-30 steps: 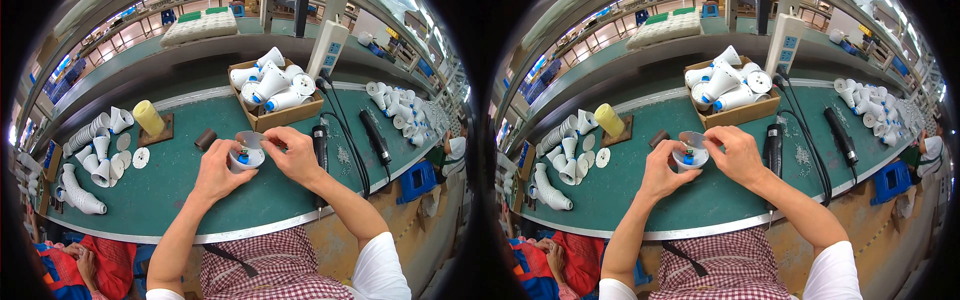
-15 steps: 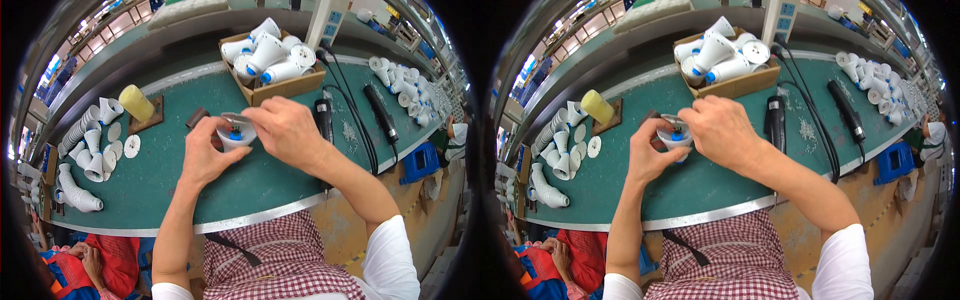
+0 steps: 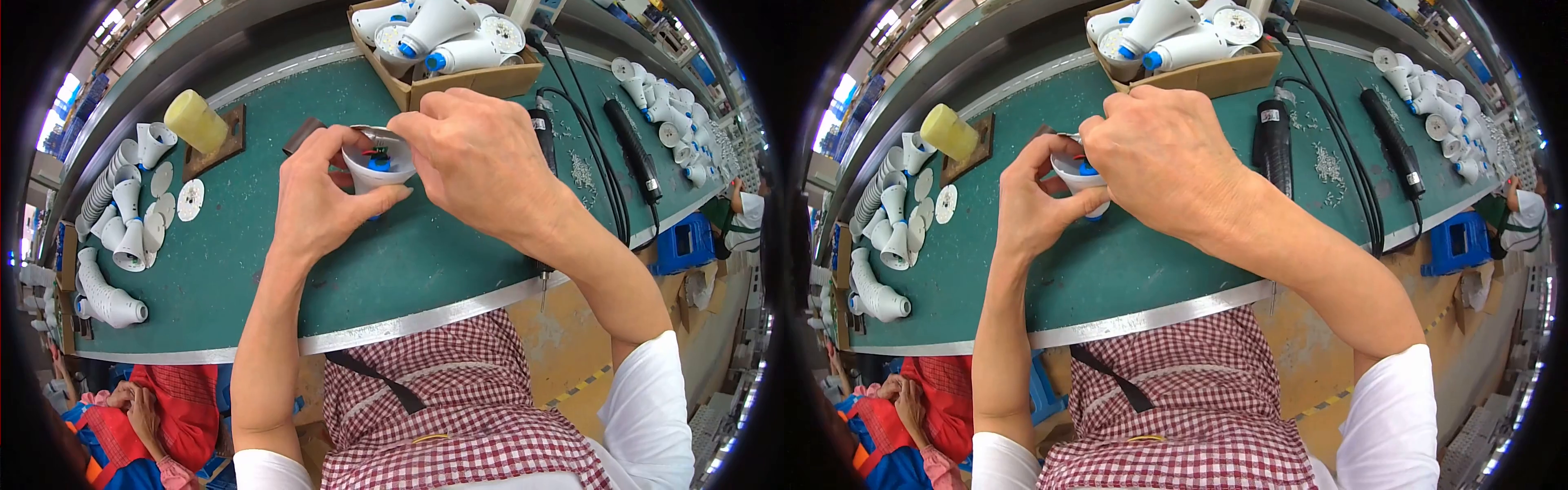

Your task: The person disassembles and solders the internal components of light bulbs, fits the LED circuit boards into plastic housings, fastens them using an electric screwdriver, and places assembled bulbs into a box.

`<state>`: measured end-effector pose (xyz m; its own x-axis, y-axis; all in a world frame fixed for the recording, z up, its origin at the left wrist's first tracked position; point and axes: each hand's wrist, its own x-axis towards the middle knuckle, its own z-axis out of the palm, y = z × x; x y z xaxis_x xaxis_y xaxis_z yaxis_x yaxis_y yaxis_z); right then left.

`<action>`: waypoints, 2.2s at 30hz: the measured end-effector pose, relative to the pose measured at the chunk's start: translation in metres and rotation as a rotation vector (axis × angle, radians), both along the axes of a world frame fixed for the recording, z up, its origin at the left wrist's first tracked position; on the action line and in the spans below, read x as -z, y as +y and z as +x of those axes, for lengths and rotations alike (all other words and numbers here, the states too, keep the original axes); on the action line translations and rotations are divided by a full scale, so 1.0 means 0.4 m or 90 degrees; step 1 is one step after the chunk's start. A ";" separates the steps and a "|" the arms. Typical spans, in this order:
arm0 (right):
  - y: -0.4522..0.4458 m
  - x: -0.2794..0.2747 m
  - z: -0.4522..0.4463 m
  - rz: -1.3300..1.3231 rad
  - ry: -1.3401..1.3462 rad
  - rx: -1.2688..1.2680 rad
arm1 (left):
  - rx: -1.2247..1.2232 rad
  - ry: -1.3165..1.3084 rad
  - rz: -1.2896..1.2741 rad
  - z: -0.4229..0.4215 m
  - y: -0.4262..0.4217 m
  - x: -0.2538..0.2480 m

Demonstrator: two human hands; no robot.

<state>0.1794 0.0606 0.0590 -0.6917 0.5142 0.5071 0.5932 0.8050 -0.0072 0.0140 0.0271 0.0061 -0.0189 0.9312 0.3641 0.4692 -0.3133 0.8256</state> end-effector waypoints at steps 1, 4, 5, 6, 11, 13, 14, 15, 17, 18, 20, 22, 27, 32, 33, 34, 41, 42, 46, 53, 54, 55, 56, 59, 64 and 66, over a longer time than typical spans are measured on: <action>-0.002 -0.002 -0.002 0.010 -0.019 0.006 | -0.001 0.002 -0.006 0.000 0.000 -0.002; -0.004 -0.010 -0.005 0.022 -0.048 0.009 | -0.008 0.016 0.006 0.000 -0.002 -0.001; -0.003 -0.011 -0.006 0.024 -0.059 0.006 | -0.009 0.015 0.005 0.000 -0.001 0.000; 0.000 -0.008 -0.006 0.024 -0.060 0.005 | -0.011 0.011 0.009 0.000 -0.001 0.001; 0.037 0.036 0.012 -0.160 0.125 -0.053 | 0.022 0.035 -0.039 0.000 -0.009 -0.016; 0.043 0.040 0.013 -0.149 0.144 -0.058 | 0.013 0.034 -0.066 0.001 -0.009 -0.020; 0.043 0.041 0.014 -0.139 0.166 -0.062 | 0.014 0.032 -0.067 0.001 -0.009 -0.019; 0.041 0.040 0.014 -0.139 0.165 -0.061 | 0.013 0.033 -0.062 0.001 -0.009 -0.018; 0.033 0.037 0.011 -0.081 0.092 -0.047 | 0.011 0.031 -0.056 0.001 -0.007 -0.015; 0.028 0.034 0.008 -0.081 0.090 -0.047 | 0.011 0.043 -0.045 0.001 -0.006 -0.013; 0.022 0.028 0.003 -0.038 0.039 -0.037 | 0.010 0.055 -0.032 0.000 -0.005 -0.013; 0.020 0.027 0.000 -0.034 0.035 -0.037 | 0.000 0.075 -0.030 -0.001 -0.006 -0.012; 0.022 0.024 0.002 -0.035 0.028 -0.040 | 0.003 0.049 -0.031 -0.002 -0.004 -0.011; 0.025 0.020 0.000 -0.052 0.017 -0.029 | 0.000 0.052 -0.022 -0.004 -0.003 -0.012; 0.024 0.018 -0.002 -0.051 0.017 -0.031 | -0.005 0.064 -0.026 -0.003 -0.004 -0.015; 0.022 0.017 -0.005 -0.052 0.012 -0.027 | -0.008 0.075 -0.031 -0.002 -0.004 -0.017; 0.014 -0.003 -0.010 -0.074 -0.037 -0.009 | -0.013 0.070 -0.009 0.000 -0.005 -0.007; 0.015 -0.004 -0.010 -0.074 -0.038 -0.009 | -0.019 0.045 0.016 0.001 -0.002 0.001; 0.020 -0.012 -0.012 -0.057 -0.062 -0.023 | -0.024 0.019 0.061 0.001 0.002 0.013; 0.029 -0.018 -0.010 -0.092 -0.068 -0.033 | -0.041 0.085 -0.005 0.010 -0.012 -0.009; 0.029 -0.021 -0.011 -0.089 -0.069 -0.034 | -0.045 0.090 0.008 0.010 -0.012 -0.006; 0.026 -0.023 -0.012 -0.091 -0.072 -0.036 | -0.050 0.094 0.021 0.010 -0.012 -0.004; 0.025 -0.024 -0.012 -0.095 -0.075 -0.038 | -0.051 0.093 0.023 0.011 -0.012 -0.005; 0.027 -0.026 -0.010 -0.112 -0.072 -0.056 | -0.063 0.090 0.023 0.010 -0.016 -0.006; 0.029 -0.028 -0.008 -0.118 -0.079 -0.065 | -0.070 0.118 0.017 0.014 -0.018 -0.009; 0.031 -0.028 -0.008 -0.122 -0.084 -0.065 | -0.067 0.115 0.033 0.013 -0.016 -0.002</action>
